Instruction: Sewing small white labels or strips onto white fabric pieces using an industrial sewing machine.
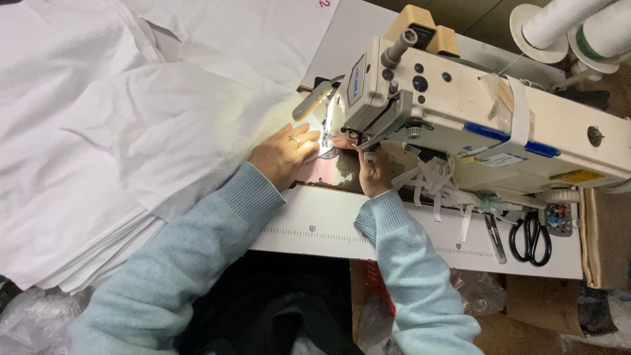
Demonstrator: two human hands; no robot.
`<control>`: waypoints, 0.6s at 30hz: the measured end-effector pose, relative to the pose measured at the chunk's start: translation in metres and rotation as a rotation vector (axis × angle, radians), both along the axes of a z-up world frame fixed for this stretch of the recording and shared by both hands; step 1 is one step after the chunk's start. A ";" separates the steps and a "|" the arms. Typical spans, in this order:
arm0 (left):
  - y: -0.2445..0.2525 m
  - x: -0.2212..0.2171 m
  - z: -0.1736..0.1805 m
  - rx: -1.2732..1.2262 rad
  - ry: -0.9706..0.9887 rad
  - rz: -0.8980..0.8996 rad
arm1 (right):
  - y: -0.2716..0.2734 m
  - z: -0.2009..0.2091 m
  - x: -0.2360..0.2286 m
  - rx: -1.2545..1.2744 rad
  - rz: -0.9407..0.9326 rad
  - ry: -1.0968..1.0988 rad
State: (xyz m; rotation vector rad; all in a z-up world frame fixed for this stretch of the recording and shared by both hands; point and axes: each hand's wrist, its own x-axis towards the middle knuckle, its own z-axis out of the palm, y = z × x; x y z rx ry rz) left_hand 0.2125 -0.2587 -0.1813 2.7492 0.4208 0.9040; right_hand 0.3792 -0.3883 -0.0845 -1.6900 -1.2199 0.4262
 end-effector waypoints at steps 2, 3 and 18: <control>0.001 -0.002 0.002 0.010 0.008 0.021 | -0.008 -0.029 0.021 -0.050 -0.019 0.029; 0.001 -0.001 0.003 0.011 0.007 0.022 | -0.007 -0.034 0.023 -0.049 -0.018 0.028; -0.005 -0.001 0.000 0.043 -0.045 0.031 | -0.005 -0.010 0.001 0.030 -0.060 -0.118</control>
